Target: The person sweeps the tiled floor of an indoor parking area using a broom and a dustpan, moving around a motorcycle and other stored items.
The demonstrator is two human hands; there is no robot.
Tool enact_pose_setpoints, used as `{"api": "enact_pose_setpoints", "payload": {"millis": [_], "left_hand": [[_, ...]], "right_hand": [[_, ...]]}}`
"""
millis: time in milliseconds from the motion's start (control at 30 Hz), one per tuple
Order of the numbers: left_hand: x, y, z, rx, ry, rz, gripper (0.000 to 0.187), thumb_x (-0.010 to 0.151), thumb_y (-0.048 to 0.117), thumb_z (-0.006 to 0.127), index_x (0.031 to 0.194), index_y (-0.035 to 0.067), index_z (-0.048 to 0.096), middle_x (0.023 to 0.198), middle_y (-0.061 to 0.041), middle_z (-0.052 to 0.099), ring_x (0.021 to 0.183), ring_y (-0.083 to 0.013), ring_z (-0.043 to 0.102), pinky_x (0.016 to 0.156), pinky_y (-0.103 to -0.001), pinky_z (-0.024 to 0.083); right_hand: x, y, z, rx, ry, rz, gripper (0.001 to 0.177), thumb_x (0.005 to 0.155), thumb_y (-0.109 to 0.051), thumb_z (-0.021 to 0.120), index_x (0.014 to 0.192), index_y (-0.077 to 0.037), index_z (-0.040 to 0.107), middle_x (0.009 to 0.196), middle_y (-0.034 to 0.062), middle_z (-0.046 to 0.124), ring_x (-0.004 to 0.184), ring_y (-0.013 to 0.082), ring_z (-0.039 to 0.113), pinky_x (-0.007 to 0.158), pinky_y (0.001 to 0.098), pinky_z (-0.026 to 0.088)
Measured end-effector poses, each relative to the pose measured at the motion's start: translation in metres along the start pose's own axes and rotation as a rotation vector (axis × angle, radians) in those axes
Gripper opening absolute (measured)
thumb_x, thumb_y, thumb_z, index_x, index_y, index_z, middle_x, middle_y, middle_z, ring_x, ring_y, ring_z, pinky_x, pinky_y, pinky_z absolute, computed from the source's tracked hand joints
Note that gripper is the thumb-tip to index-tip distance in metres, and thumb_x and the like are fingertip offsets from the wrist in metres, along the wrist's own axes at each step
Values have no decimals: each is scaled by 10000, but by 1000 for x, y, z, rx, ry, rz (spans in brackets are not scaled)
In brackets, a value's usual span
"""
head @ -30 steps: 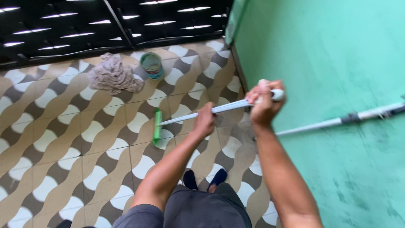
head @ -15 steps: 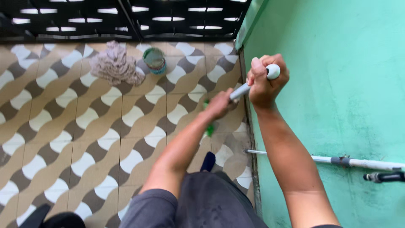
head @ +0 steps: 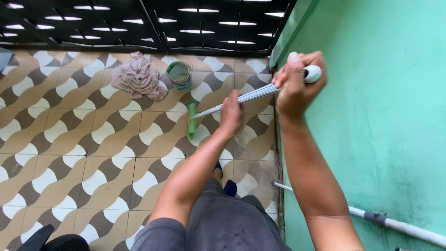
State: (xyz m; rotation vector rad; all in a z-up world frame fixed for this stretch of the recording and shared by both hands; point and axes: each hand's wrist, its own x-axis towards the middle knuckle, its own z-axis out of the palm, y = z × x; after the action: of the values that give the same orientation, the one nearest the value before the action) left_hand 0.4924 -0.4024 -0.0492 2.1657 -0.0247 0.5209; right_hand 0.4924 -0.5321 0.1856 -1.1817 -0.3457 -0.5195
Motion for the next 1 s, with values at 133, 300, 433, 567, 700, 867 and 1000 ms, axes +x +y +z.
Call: {"api": "enact_pose_setpoints", "payload": {"millis": [133, 300, 433, 567, 700, 867, 1000], "left_hand": [[47, 33, 43, -105, -185, -89, 285, 941, 130, 638, 1195, 139, 509, 1031, -215, 679, 988, -455, 633, 798, -570, 485], [87, -2, 73, -113, -283, -62, 302, 943, 102, 581, 1233, 139, 505, 1094, -232, 687, 1011, -473, 638, 814, -576, 491], [110, -59, 37, 176, -475, -123, 333, 924, 169, 629, 1227, 110, 506, 1156, -203, 679, 1127, -417, 627, 921, -549, 458], [122, -115, 8, 292, -483, -289, 505, 913, 188, 656, 1366, 121, 444, 1206, -188, 662, 1153, -425, 600, 906, -618, 419], [150, -131, 20, 276, -466, -255, 560, 897, 159, 655, 1405, 117, 424, 1194, -198, 664, 1162, -421, 604, 912, -628, 420], [221, -74, 61, -15, -284, -114, 344, 936, 271, 705, 1160, 85, 522, 1051, -196, 665, 1015, -430, 626, 835, -540, 481], [277, -35, 91, -122, -338, -128, 330, 977, 305, 705, 1148, 75, 542, 1102, -198, 671, 1062, -413, 635, 870, -511, 493]], "right_hand": [[30, -3, 14, -159, -194, -113, 286, 1076, -33, 594, 843, -52, 430, 649, 46, 478, 473, 117, 475, 448, 260, 399], [56, 62, 8, -157, -182, -143, 269, 1005, -24, 636, 811, -31, 448, 666, 74, 504, 537, 132, 480, 496, 283, 402], [74, 119, -4, 45, -73, 66, 193, 974, -53, 569, 823, -45, 449, 656, 67, 488, 513, 127, 474, 501, 308, 443], [79, 192, 1, 86, 140, 315, 177, 949, -58, 556, 804, -49, 455, 638, 73, 480, 502, 160, 492, 508, 352, 495], [113, 212, 8, 169, 236, 296, 202, 942, -71, 568, 787, -64, 439, 608, 60, 460, 457, 145, 450, 449, 333, 451], [202, 161, 39, 92, -15, 126, 237, 985, -48, 612, 823, -69, 440, 647, 33, 474, 494, 118, 456, 481, 312, 431], [240, 149, 57, -167, -267, 13, 246, 979, -1, 650, 807, -47, 480, 669, 38, 524, 516, 120, 498, 471, 294, 405]]}}
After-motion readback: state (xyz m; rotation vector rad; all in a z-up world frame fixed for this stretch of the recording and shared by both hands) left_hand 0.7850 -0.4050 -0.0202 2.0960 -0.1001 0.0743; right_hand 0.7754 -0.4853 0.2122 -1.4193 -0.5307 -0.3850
